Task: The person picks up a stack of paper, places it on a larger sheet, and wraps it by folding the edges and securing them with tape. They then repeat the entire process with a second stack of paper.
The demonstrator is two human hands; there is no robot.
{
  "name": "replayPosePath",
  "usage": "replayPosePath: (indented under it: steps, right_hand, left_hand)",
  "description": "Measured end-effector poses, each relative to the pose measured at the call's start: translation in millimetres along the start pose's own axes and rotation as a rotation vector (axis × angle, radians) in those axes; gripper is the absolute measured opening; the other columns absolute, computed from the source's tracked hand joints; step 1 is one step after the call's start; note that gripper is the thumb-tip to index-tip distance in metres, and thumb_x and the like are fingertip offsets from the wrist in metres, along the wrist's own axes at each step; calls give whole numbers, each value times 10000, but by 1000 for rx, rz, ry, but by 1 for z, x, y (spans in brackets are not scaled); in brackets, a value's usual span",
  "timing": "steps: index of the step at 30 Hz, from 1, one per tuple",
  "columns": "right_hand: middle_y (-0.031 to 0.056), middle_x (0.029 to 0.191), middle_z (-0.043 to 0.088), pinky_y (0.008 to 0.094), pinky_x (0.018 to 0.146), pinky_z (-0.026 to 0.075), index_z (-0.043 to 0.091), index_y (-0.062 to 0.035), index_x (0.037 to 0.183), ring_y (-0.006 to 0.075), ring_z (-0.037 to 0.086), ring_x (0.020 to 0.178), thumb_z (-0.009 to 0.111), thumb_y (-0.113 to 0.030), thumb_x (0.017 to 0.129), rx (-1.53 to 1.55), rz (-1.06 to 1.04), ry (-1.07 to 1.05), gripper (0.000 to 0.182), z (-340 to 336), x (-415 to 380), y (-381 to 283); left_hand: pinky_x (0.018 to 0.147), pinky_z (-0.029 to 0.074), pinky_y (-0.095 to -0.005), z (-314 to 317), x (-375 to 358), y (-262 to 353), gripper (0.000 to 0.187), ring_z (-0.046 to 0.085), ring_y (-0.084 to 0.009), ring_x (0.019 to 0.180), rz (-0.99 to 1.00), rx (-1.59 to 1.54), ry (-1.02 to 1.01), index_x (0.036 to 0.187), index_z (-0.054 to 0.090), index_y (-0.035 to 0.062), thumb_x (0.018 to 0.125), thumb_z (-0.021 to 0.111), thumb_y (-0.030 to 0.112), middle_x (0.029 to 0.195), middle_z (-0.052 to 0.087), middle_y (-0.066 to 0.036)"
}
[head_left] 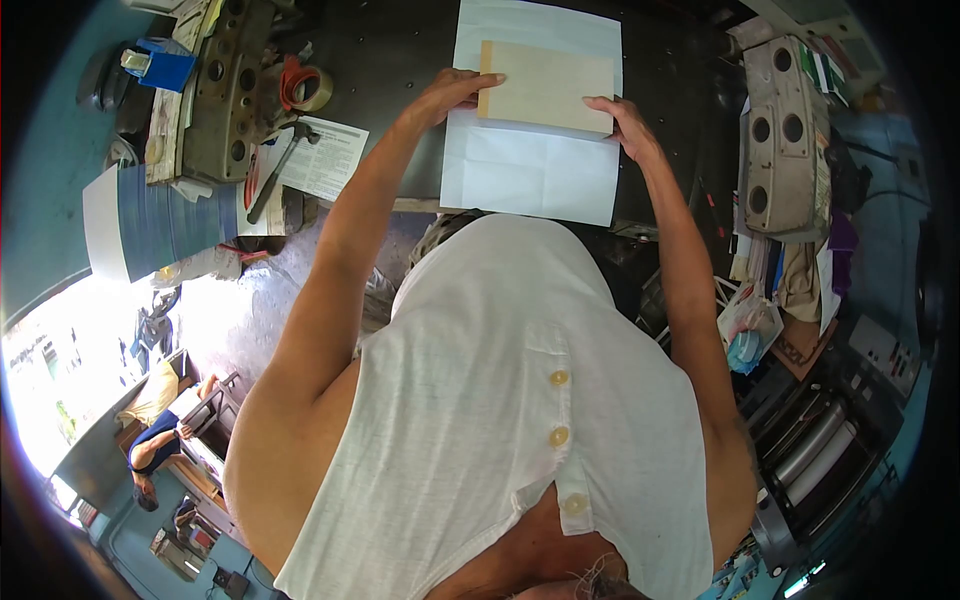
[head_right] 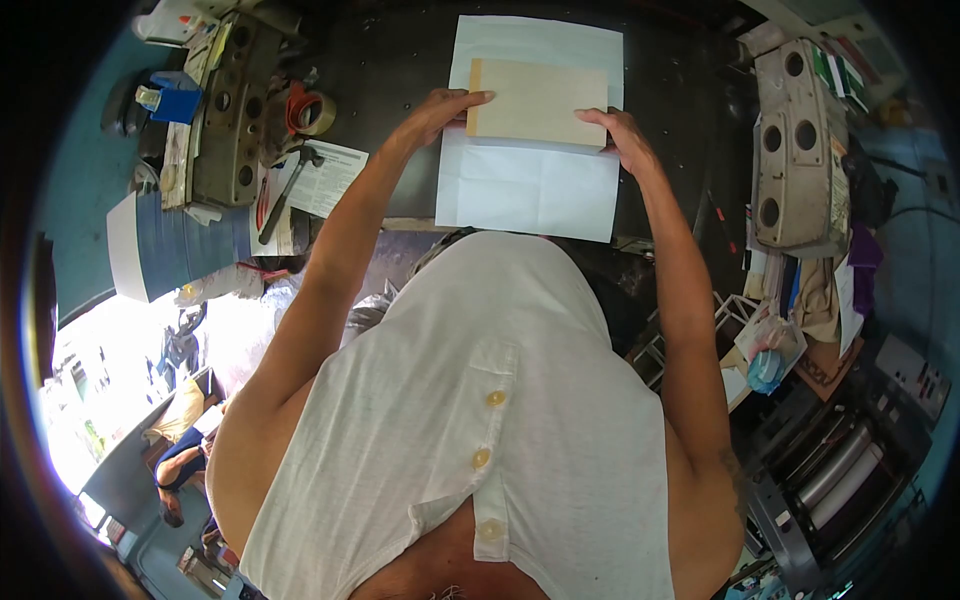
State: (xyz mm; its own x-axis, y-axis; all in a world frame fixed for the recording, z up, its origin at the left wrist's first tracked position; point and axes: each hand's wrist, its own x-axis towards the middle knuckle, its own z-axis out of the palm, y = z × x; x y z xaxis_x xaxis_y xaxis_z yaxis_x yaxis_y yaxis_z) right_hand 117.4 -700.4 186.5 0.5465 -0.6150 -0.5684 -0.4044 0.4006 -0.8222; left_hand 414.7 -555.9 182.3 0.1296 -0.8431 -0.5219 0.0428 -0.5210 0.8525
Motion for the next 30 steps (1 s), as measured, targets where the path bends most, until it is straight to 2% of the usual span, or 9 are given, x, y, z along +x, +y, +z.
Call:
replayPosePath:
  steps: [8, 16, 19, 20, 22, 23, 24, 28, 30]
  right_hand:
    - [160, 1119, 666, 407, 852, 534, 652, 56, 1183, 255, 640, 1040, 793, -420, 754, 44, 10, -7, 656, -4, 8, 7]
    - [169, 1123, 681, 403, 857, 538, 633, 86, 1217, 260, 655, 1019, 817, -379, 766, 82, -4, 13, 674, 0, -3, 3]
    - [167, 1152, 675, 406, 878, 531, 621, 86, 1235, 257, 649, 1030, 824, -382, 773, -29, -72, 123, 688, 7, -16, -8]
    - [167, 1166, 671, 407, 889, 527, 618, 85, 1239, 256, 645, 1037, 827, -384, 774, -84, -106, 174, 693, 11, -21, -13]
    - [160, 1218, 654, 400, 940, 500, 602, 72, 1270, 250, 621, 1090, 818, -401, 791, 86, -127, 129, 707, 2, -16, -17]
    - [156, 1245, 646, 397, 965, 486, 594, 66, 1286, 247, 609, 1116, 813, -410, 800, 170, -135, 105, 715, -4, -13, -19]
    - [96, 1242, 635, 344, 1000, 393, 568, 4, 1359, 203, 559, 1142, 731, -561, 853, 105, -119, 85, 776, -3, -9, -22]
    - [95, 1279, 629, 347, 1034, 412, 576, -1, 1349, 209, 557, 1200, 721, -587, 864, 213, -13, 74, 774, 14, -5, -23]
    - [106, 1295, 626, 346, 1051, 421, 584, -2, 1340, 216, 554, 1230, 727, -582, 866, 257, -27, 72, 762, 25, 0, -22]
  left_hand:
    - [918, 537, -351, 11, -1, -6, 756, 686, -258, 995, -16, -123, 126, 1242, 615, -128, 804, 797, 461, 1116, 697, -204]
    - [879, 541, -346, 13, 0, -10, 764, 690, -258, 946, -18, -151, 183, 1237, 613, -132, 781, 828, 443, 1043, 707, -195]
    - [916, 531, -355, 17, -3, -5, 770, 676, -281, 1026, -41, -171, 197, 1272, 590, -130, 796, 823, 428, 1150, 674, -236]
    - [944, 523, -370, 18, -4, -6, 791, 664, -298, 1065, 3, -70, 263, 1296, 575, -125, 809, 805, 455, 1179, 664, -242]
    - [1000, 506, -398, 20, -4, -9, 835, 640, -330, 1142, 95, 130, 398, 1345, 544, -113, 834, 768, 509, 1235, 644, -252]
    - [1030, 481, -402, 17, -2, -8, 850, 612, -331, 1186, 50, 43, 335, 1365, 520, -114, 857, 736, 532, 1277, 619, -256]
    - [1060, 455, -406, 14, -3, -1, 864, 583, -332, 1231, 4, -45, 270, 1385, 497, -114, 879, 705, 555, 1319, 593, -259]
    - [1155, 353, -416, 21, -18, 28, 869, 473, -336, 1364, -94, -230, 52, 1444, 422, -107, 964, 571, 602, 1460, 482, -262]
    - [1164, 344, -422, 30, -11, 27, 847, 461, -348, 1379, -115, -233, 60, 1459, 400, -99, 984, 545, 587, 1478, 465, -264]
